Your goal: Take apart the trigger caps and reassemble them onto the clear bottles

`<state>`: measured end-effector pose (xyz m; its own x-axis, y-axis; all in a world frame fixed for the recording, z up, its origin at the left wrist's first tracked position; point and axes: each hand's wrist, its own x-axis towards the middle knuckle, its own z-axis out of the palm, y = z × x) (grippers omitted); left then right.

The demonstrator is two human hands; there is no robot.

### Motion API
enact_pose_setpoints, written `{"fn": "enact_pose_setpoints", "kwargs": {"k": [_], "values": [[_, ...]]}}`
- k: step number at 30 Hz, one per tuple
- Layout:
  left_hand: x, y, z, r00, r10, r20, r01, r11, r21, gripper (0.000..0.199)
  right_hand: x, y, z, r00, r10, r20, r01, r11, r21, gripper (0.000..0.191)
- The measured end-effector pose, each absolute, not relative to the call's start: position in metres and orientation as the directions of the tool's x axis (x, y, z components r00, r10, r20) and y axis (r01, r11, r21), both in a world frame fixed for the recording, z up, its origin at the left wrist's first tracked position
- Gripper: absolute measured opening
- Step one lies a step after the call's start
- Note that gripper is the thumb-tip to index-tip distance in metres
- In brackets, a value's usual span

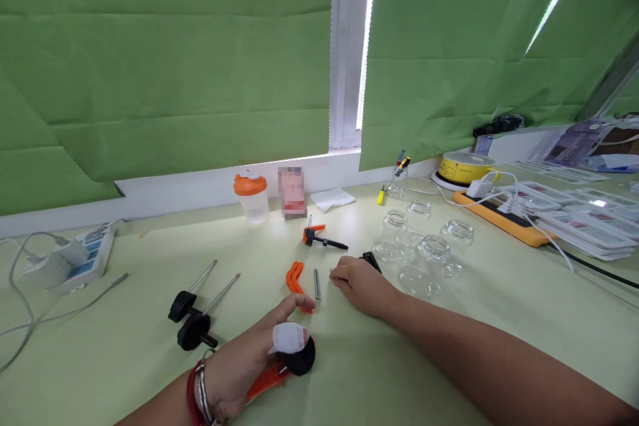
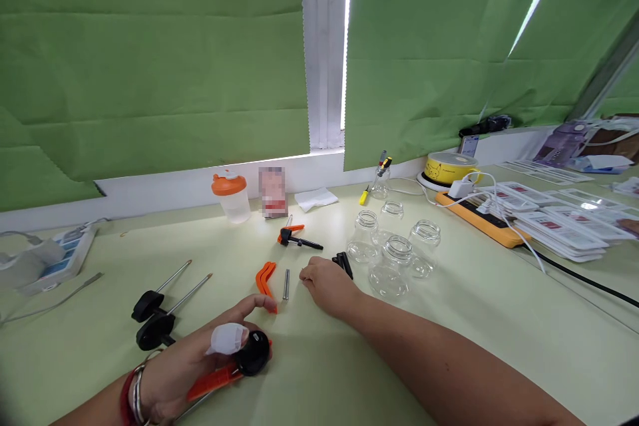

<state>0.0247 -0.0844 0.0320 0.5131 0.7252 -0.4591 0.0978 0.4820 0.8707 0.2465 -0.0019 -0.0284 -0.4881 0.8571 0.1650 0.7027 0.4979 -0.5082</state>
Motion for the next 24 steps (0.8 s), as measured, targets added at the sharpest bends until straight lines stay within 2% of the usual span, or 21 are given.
{"fn": "enact_pose_setpoints", "kwargs": {"k": [5, 11, 19, 24], "values": [[0.023, -0.08, 0.031, 0.534, 0.709, -0.461, 0.022, 0.533, 0.846, 0.053, 0.247, 0.0, -0.029, -0.477, 0.867, 0.147, 0.717, 0.481, -0.504, 0.024], [0.02, -0.076, 0.029, 0.574, 0.68, -0.456, 0.03, 0.54, 0.841, 0.048, 0.248, 0.002, -0.03, -0.455, 0.883, 0.117, 0.704, 0.437, -0.559, 0.021], [0.018, -0.075, 0.027, 0.578, 0.678, -0.454, 0.029, 0.539, 0.842, 0.045, 0.25, -0.001, -0.025, -0.476, 0.876, 0.075, 0.726, 0.44, -0.529, 0.012], [0.017, -0.075, 0.025, 0.59, 0.675, -0.443, 0.008, 0.544, 0.839, 0.043, 0.248, -0.007, -0.019, -0.504, 0.859, 0.089, 0.74, 0.482, -0.469, 0.012]]}}
